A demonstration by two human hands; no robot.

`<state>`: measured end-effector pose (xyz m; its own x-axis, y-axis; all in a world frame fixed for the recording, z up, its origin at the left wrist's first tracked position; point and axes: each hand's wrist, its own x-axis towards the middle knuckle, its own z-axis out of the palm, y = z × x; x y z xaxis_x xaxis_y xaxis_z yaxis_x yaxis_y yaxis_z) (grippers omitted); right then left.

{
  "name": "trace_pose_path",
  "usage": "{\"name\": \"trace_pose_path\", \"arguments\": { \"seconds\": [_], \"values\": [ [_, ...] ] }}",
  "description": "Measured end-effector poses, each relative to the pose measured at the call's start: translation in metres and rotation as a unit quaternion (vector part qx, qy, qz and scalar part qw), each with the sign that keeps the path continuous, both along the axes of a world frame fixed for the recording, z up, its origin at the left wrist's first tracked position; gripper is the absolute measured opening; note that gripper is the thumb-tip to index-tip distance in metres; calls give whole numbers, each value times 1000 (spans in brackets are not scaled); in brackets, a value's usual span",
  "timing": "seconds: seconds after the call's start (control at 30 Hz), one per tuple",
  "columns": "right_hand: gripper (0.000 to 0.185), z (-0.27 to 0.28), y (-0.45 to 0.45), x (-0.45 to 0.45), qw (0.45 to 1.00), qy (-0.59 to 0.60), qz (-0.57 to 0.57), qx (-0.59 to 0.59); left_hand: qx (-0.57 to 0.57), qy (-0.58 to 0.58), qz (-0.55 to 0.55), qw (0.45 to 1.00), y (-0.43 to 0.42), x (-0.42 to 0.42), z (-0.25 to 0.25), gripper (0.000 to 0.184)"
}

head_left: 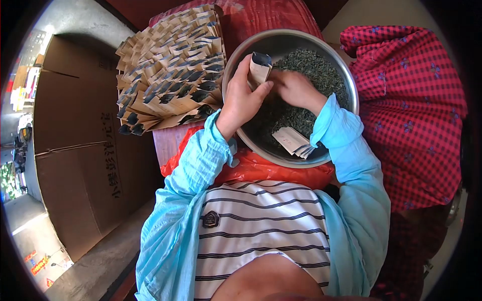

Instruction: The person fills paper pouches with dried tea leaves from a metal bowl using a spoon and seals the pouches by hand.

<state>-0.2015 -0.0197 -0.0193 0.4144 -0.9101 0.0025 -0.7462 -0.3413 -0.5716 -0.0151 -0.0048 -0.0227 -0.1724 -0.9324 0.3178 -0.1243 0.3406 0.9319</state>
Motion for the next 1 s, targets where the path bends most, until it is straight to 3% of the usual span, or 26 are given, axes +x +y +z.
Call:
{"name": "trace_pose_path", "arguments": {
  "seconds": [0.03, 0.1, 0.17, 0.23, 0.27, 0.5, 0.57, 0.6, 0.7, 0.73, 0.8, 0.83, 1.0],
  "values": [
    [20, -1, 0, 0, 1000, 1, 2, -1, -31, -31, 14, 999, 0, 1, 3, 67],
    [20, -7, 0, -1, 972, -52, 149, 172, -24, -45, 13, 999, 3, 3, 11, 67],
    [21, 0, 0, 0, 967, -69, 154, 193, -8, -57, 6, 998, 6, 4, 15, 66],
    [21, 1, -3, -8, 967, -119, 91, 206, -16, -51, 8, 999, 5, 3, 12, 66],
    [20, -1, -6, -12, 954, -208, 60, 208, -24, -43, 7, 999, 4, 2, 12, 66],
    [26, 46, -16, -43, 938, -327, -117, -12, -3, -62, 0, 998, 6, 2, 18, 65],
    [25, 51, -12, -39, 875, -423, -194, -135, 26, -73, -8, 997, 6, 2, 15, 66],
    [24, 53, -9, -36, 863, -447, -191, -135, 27, -73, -8, 997, 7, 1, 15, 66],
    [23, 57, 2, -14, 860, -457, -148, -170, 75, -84, -22, 993, 8, 1, 17, 66],
    [20, 56, 7, -15, 899, -388, -113, -166, 68, -93, -21, 993, 8, 1, 15, 66],
    [15, 58, 10, -12, 934, -238, -33, -266, 63, -103, -22, 992, 8, 1, 16, 66],
    [11, 60, 8, -11, 924, -188, 18, -333, 85, -106, -22, 991, 9, 1, 18, 67],
    [9, 64, 11, -3, 909, -144, 69, -384, 101, -133, -25, 986, 8, 1, 20, 68]
  ]
}}
